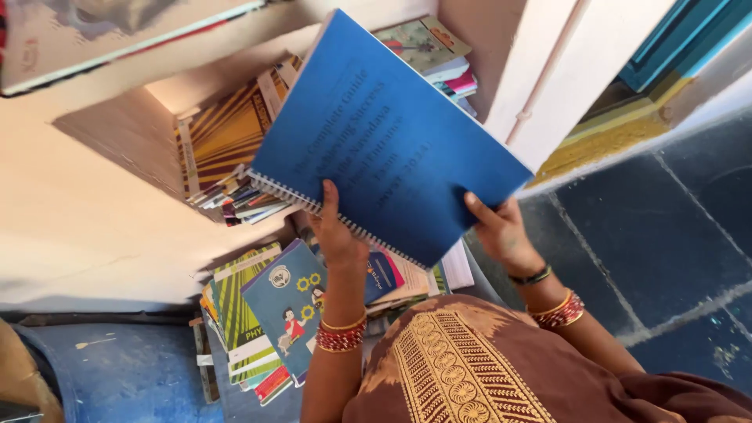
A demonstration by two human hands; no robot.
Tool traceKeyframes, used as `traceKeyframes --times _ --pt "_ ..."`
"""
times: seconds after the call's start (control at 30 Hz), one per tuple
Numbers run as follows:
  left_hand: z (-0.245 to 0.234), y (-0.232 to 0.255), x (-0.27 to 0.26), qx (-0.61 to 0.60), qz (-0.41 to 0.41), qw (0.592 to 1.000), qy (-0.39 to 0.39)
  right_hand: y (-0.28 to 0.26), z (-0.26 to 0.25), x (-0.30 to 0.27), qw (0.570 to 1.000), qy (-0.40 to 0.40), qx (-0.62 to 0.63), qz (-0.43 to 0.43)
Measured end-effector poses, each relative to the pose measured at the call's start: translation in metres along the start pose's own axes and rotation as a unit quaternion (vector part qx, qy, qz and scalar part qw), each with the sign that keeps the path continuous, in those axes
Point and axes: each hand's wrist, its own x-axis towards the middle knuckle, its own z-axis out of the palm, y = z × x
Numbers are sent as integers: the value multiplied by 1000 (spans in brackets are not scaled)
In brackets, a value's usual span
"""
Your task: The person organizes books and notebooks in a wall niche, picking them up from a pile, flipping through the pages of some items, and placing them onto a shelf.
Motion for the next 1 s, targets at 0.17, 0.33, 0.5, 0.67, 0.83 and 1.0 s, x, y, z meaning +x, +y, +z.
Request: traceKeyframes --times 0.17,0.33,0.5,0.67,0.83,1.0 --pt "-4 25 10 35 46 998 -16 -6 27 19 996 58 -8 -60" --pt "9 83 16 54 85 995 -2 -45 64 51 972 46 -148 -178" --pt "22 129 39 60 119 991 23 -84 129 93 955 -30 -177 -234" --pt "13 188 88 48 187 975 -110 -96 193 180 966 -114 -94 -210" --pt "16 238 162 163 256 953 -19 -47 228 335 966 -219 1 -140" --pt "-1 268 209 226 297 927 31 15 266 462 988 -139 18 68"
